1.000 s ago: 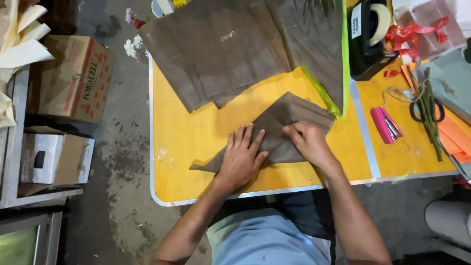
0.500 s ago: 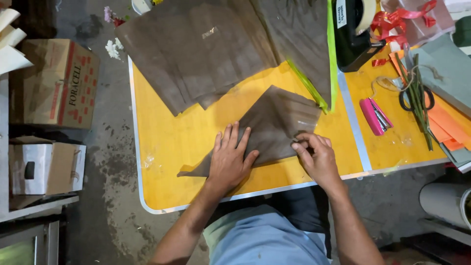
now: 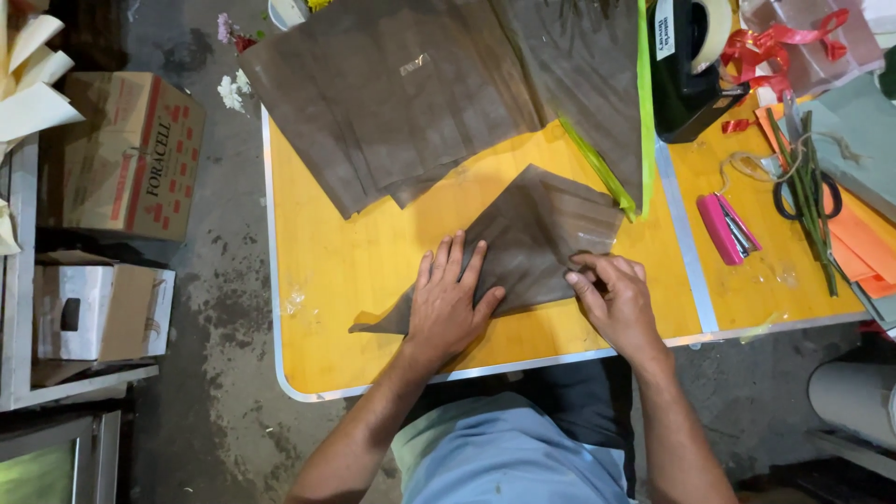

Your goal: The person folds brown paper sheets on a yellow table, creating triangular shapes. They use a pink stapler to secure the folded paper at the corners. The process is repeated for multiple sheets.

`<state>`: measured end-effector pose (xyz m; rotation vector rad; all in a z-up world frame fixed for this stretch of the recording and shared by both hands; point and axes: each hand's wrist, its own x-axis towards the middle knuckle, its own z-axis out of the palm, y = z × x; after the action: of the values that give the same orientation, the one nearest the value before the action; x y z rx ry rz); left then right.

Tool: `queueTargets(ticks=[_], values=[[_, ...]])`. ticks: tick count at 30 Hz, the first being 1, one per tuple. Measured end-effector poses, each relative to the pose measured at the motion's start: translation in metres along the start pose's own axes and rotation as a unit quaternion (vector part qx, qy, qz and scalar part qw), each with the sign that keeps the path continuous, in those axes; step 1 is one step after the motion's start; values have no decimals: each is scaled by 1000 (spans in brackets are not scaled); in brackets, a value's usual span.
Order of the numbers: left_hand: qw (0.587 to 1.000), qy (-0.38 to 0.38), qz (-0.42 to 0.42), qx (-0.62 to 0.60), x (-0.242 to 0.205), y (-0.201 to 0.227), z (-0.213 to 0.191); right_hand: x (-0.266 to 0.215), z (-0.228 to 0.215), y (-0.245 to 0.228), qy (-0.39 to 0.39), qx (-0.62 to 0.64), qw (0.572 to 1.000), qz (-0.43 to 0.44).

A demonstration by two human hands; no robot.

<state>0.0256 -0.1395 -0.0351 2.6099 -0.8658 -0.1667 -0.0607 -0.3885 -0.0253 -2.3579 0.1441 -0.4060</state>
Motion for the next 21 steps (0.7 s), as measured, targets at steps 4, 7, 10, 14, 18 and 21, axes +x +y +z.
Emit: queueTargets(ticks=[4, 7, 10, 14, 18, 21], values=[[1000, -5, -6, 7, 1, 3, -3, -1, 4, -2, 18, -9, 1000, 15], [1000, -8, -11, 7, 0, 5, -6, -4, 8, -3, 35, -13, 999, 27], [1000, -18, -11, -2, 1, 6, -10, -4, 13, 4, 50, -21, 998, 24], [1000, -13, -12, -13, 0, 7, -11, -1, 6, -2, 51, -23, 998, 15], [1000, -21, -15, -9, 0, 8, -12, -2, 4, -4, 31, -14, 999, 0], [1000, -22, -15, -11, 1, 7, -12, -4, 9, 5, 35, -23, 999, 6]])
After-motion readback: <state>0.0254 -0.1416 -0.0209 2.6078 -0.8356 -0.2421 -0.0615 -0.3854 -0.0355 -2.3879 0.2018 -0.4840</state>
